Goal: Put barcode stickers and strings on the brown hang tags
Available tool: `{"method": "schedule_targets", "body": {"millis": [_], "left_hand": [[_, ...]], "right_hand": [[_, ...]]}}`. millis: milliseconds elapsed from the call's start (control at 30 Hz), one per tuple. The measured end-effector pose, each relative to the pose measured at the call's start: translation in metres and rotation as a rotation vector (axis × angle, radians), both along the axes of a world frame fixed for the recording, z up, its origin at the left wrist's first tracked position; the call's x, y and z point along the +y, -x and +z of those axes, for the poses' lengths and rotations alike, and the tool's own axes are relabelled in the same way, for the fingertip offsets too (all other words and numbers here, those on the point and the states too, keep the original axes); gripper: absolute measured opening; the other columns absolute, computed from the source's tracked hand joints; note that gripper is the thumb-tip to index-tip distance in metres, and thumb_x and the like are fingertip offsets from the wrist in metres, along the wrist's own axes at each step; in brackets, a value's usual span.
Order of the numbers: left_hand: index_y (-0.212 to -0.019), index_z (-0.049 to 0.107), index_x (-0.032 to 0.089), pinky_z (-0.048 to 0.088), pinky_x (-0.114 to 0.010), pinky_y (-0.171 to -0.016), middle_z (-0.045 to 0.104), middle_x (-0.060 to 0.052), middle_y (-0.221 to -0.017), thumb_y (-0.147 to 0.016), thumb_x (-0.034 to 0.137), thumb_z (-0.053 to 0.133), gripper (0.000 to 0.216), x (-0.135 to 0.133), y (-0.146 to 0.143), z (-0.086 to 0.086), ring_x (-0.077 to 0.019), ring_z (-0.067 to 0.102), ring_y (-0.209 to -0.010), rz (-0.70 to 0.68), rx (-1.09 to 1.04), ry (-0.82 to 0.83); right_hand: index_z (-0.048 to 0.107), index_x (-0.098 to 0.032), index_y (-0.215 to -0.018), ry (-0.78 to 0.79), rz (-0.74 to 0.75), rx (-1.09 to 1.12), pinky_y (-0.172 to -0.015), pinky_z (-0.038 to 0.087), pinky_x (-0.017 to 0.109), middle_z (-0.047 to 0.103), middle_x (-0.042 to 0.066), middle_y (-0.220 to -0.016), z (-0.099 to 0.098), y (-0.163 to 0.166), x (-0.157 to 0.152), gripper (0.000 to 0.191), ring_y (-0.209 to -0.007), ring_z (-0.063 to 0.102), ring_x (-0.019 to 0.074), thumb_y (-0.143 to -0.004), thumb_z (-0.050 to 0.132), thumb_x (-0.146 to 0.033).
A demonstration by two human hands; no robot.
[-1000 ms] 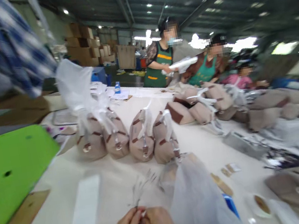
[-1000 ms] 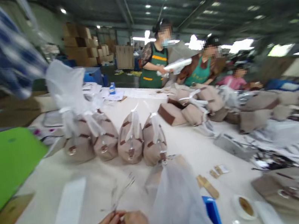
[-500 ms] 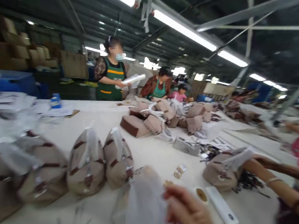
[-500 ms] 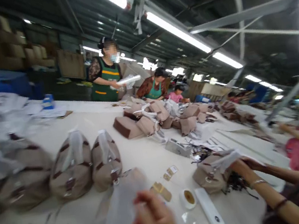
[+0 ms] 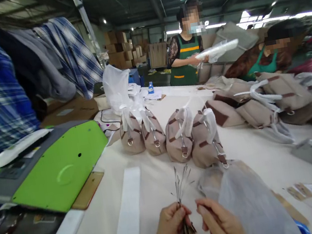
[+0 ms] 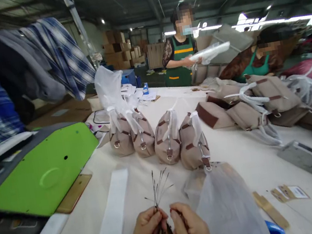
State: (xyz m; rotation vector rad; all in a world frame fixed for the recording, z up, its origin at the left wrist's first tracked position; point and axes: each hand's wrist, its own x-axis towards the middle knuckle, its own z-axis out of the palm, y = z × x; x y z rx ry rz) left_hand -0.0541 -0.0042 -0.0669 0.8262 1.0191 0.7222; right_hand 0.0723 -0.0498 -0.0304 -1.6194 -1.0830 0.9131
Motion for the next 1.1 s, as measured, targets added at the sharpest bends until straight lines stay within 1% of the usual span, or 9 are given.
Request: {"method": "schedule_targets", "body": {"millis": [67, 200, 367, 500, 700, 800, 867, 967, 1100], "left_hand": [[-0.067, 0.062, 0.012, 0.017, -0.022, -0.047, 0.052, 0.002, -0.049, -0.060, 0.061, 0.069, 0.050, -0.002, 0.002, 0.001, -0.0061, 0.031, -0.044, -0.003, -0.014, -0.002], [-0.058, 0.058, 0.013, 0.021, -0.022, -0.051, 0.043, 0.005, -0.050, -0.059, 0.061, 0.070, 0.049, -0.004, 0.001, 0.003, -0.0069, 0.030, -0.049, -0.001, -0.043, -0.013], [-0.060, 0.059, 0.013, 0.023, -0.021, -0.053, 0.041, 0.004, -0.054, -0.062, 0.061, 0.067, 0.049, -0.005, -0.001, 0.003, -0.0079, 0.029, -0.053, -0.024, -0.055, -0.023], [-0.061, 0.061, 0.012, 0.027, -0.022, -0.055, 0.045, 0.002, -0.057, -0.063, 0.059, 0.066, 0.048, -0.004, 0.000, 0.001, -0.0097, 0.034, -0.057, -0.041, -0.048, -0.039], [-0.053, 0.058, 0.014, 0.027, -0.022, -0.055, 0.047, 0.002, -0.051, -0.062, 0.048, 0.069, 0.037, -0.005, -0.001, -0.002, -0.0105, 0.038, -0.055, -0.019, -0.009, -0.038], [-0.053, 0.059, 0.014, 0.023, -0.021, -0.049, 0.049, 0.002, -0.049, -0.062, 0.044, 0.069, 0.033, -0.004, -0.001, -0.003, -0.0084, 0.035, -0.050, 0.024, 0.000, 0.010], [-0.059, 0.061, 0.013, 0.019, -0.021, -0.046, 0.052, 0.001, -0.049, -0.063, 0.045, 0.068, 0.033, -0.002, 0.001, -0.005, -0.0067, 0.031, -0.046, 0.060, -0.010, 0.053], [-0.069, 0.064, 0.012, 0.017, -0.020, -0.044, 0.057, 0.000, -0.052, -0.061, 0.048, 0.069, 0.037, 0.002, 0.007, -0.007, -0.0050, 0.028, -0.042, 0.109, -0.051, 0.109], [-0.070, 0.063, 0.013, 0.017, -0.019, -0.043, 0.059, 0.000, -0.055, -0.057, 0.049, 0.073, 0.039, 0.006, 0.015, -0.007, -0.0036, 0.029, -0.042, 0.179, -0.107, 0.145]], "right_hand": [[0.065, -0.020, -0.086, -0.041, 0.115, -0.088, -0.050, 0.045, 0.020, 0.058, -0.002, -0.059, -0.003, -0.003, 0.009, 0.029, -0.050, 0.055, 0.0117, -0.084, 0.049, -0.045], [0.063, -0.021, -0.080, -0.221, 0.314, -0.354, -0.060, 0.048, 0.020, 0.061, 0.001, -0.070, -0.008, 0.002, 0.018, 0.018, -0.063, 0.060, 0.0120, -0.087, 0.048, -0.027], [0.064, -0.018, -0.089, -0.266, 0.291, -0.499, -0.062, 0.049, 0.025, 0.062, 0.005, -0.075, -0.019, 0.010, 0.022, 0.022, -0.067, 0.063, 0.0156, -0.087, 0.042, -0.019], [0.064, -0.019, -0.094, -0.230, 0.313, -0.502, -0.061, 0.048, 0.027, 0.061, 0.005, -0.077, -0.025, 0.006, 0.022, 0.021, -0.066, 0.063, 0.0165, -0.086, 0.044, -0.020], [0.062, -0.021, -0.076, -0.146, 0.307, -0.426, -0.062, 0.046, 0.027, 0.058, 0.003, -0.072, -0.027, 0.005, 0.021, 0.022, -0.066, 0.060, 0.0164, -0.086, 0.042, -0.024], [0.061, -0.020, -0.094, -0.094, 0.271, -0.347, -0.068, 0.047, 0.027, 0.061, 0.005, -0.082, -0.031, 0.003, 0.018, 0.024, -0.072, 0.060, 0.0162, -0.087, 0.041, -0.030], [0.057, -0.019, -0.104, -0.037, 0.238, -0.295, -0.069, 0.048, 0.026, 0.063, 0.005, -0.086, -0.035, -0.001, 0.013, 0.029, -0.070, 0.060, 0.0151, -0.087, 0.042, -0.036], [0.058, -0.020, -0.094, 0.080, 0.220, -0.212, -0.057, 0.046, 0.022, 0.062, 0.001, -0.071, -0.042, -0.007, -0.001, 0.031, -0.057, 0.058, 0.0132, -0.086, 0.043, -0.046], [0.060, -0.021, -0.083, 0.228, 0.209, -0.114, -0.047, 0.042, 0.020, 0.052, -0.005, -0.052, -0.060, -0.003, -0.030, 0.039, -0.044, 0.053, 0.0119, -0.085, 0.040, -0.055]]}}
